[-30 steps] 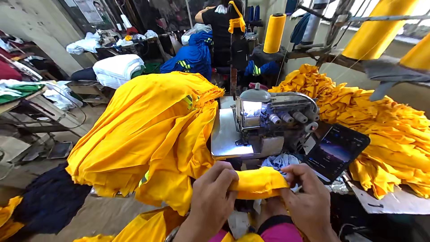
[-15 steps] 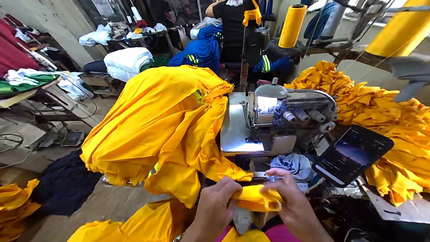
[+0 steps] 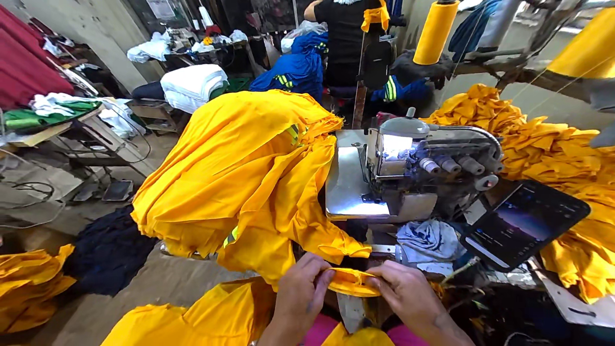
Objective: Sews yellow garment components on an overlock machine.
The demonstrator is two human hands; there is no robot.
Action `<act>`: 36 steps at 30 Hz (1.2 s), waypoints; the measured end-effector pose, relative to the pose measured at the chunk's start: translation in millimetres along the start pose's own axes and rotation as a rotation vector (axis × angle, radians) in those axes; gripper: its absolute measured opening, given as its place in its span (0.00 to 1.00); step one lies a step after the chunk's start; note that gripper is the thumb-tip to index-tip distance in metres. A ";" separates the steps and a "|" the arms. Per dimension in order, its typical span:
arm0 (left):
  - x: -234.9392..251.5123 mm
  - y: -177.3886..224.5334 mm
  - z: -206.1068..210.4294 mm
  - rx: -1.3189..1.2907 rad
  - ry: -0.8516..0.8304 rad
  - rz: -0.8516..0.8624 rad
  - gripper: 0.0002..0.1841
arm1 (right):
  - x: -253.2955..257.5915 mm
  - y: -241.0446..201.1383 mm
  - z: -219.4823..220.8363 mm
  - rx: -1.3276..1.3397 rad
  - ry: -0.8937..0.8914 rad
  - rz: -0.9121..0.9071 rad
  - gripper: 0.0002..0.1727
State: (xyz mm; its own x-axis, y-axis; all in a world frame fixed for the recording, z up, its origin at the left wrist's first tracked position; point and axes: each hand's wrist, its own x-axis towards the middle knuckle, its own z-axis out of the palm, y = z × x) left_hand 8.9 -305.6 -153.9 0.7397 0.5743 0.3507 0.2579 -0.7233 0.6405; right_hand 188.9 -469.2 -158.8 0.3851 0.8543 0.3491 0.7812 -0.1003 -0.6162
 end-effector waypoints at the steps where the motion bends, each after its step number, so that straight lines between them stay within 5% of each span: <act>1: 3.0 0.6 -4.3 0.021 -0.017 -0.023 0.12 | 3.5 -2.0 -0.2 0.004 -0.023 0.015 0.15; 6: 31.9 -1.7 -15.5 0.092 -0.139 -0.058 0.14 | 29.3 -16.6 -2.0 -0.007 -0.178 0.237 0.27; 10: 48.7 -19.5 -12.5 0.055 -0.254 0.035 0.12 | 40.7 -10.4 5.2 -0.104 -0.220 0.303 0.17; 15: 40.1 -15.5 -9.7 -0.067 -0.112 0.116 0.06 | 25.3 -3.8 8.3 -0.141 0.039 0.171 0.09; 19: 23.6 1.8 -0.4 -0.084 0.093 0.086 0.09 | 15.0 -2.2 2.8 -0.140 0.252 0.014 0.08; 24: 39.4 45.3 2.3 -0.593 0.208 0.042 0.06 | 7.2 -18.1 -15.0 0.364 0.289 -0.033 0.06; 29: 141.8 69.6 -8.9 0.078 0.066 0.426 0.07 | 41.2 -14.3 -15.6 0.682 0.321 0.293 0.09; 32: 173.9 53.5 11.2 0.399 -0.050 0.302 0.08 | 51.6 5.2 2.1 0.891 0.265 0.478 0.12; 36: 171.0 44.0 25.4 0.419 -0.014 0.098 0.14 | 32.3 8.0 -2.1 0.869 0.326 0.477 0.09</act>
State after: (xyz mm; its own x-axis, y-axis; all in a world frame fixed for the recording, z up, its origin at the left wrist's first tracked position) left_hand 162.5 -249.0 -83.1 0.7806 0.4923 0.3851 0.4144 -0.8689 0.2708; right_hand 208.6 -443.5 -151.0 0.7757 0.6304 0.0297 -0.0600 0.1204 -0.9909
